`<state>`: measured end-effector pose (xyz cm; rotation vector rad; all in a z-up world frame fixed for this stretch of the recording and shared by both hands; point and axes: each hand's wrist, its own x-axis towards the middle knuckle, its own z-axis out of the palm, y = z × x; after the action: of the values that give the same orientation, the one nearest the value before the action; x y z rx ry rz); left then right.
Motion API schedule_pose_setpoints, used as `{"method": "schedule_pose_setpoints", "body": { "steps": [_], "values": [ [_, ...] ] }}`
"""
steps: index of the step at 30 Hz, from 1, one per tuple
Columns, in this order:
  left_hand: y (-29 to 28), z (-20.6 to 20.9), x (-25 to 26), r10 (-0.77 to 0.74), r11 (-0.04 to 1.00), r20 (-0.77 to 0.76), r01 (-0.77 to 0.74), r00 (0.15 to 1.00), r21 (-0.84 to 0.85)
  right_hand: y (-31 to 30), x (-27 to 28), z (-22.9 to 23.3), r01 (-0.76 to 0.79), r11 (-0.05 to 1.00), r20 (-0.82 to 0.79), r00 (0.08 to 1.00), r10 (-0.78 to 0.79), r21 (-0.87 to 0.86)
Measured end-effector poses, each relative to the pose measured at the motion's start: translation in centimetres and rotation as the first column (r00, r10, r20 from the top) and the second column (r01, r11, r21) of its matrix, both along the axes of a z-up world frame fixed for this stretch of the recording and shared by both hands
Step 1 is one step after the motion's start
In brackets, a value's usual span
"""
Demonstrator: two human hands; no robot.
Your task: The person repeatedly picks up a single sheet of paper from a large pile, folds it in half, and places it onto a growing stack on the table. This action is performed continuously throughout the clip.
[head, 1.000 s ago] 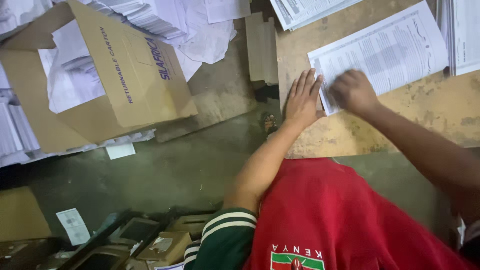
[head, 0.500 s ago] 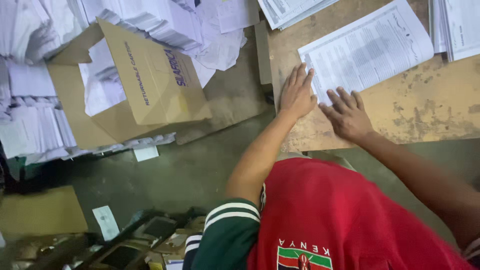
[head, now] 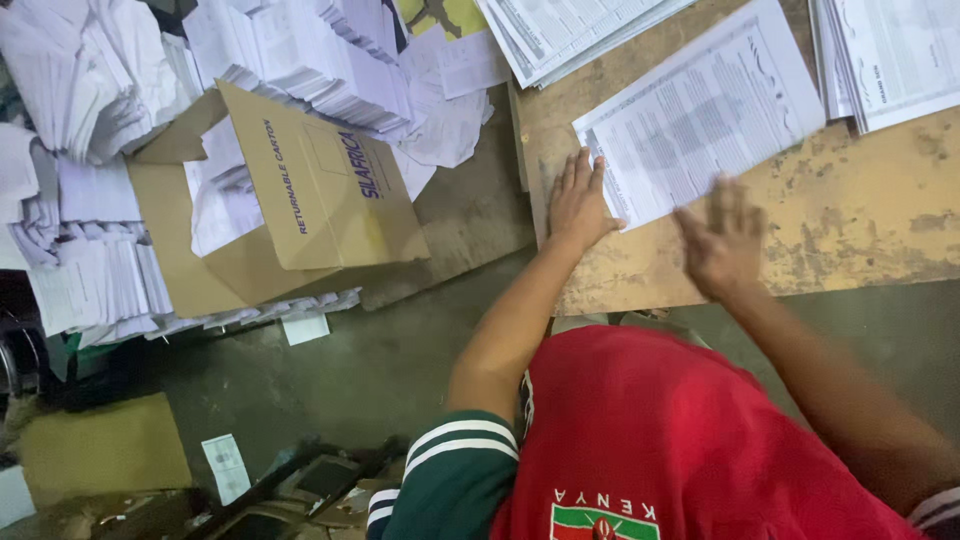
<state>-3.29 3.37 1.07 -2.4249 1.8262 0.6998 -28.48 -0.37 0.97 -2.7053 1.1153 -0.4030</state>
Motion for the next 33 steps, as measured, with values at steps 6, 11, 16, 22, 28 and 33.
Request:
{"method": "schedule_pose_setpoints", "body": {
  "steps": [6, 11, 16, 22, 28, 33],
  "values": [
    [-1.3, -0.9, -0.7, -0.041, 0.993, 0.063, 0.034, 0.997, 0.113, -5.9, -5.0, 0.9, 0.391, 0.92, -0.002, 0.92, -0.391, -0.001],
    [-2.7, 0.0, -1.6, -0.175, 0.975, 0.122, 0.154, 0.977, 0.163, -8.7, -6.5, -1.7, 0.437, 0.882, 0.246, 0.887, -0.39, -0.176],
    [-3.4, 2.6, -3.1, -0.313, 0.921, -0.065, 0.319, 0.948, 0.225, -11.4, -8.2, -4.7, 0.453, 0.89, 0.18, 0.881, -0.437, -0.057],
    [-4.6, 4.0, -7.2, -0.233, 0.943, 0.086, 0.204, 0.969, 0.264, -19.7, -10.1, -2.7, 0.555, 0.832, 0.222, 0.808, -0.545, 0.022],
    [-3.5, -2.7, -7.2, -0.231, 0.964, 0.193, 0.251, 0.954, -0.089, -25.4, -11.3, -1.8, 0.579, 0.752, -0.221, 0.815, -0.536, 0.315],
    [-5.0, 1.5, -1.3, -0.157, 0.974, -0.333, 0.09, 0.93, -0.209, -26.4, -13.0, -3.8, 0.551, 0.804, -0.388, 0.807, -0.445, 0.222]
  ]
}}
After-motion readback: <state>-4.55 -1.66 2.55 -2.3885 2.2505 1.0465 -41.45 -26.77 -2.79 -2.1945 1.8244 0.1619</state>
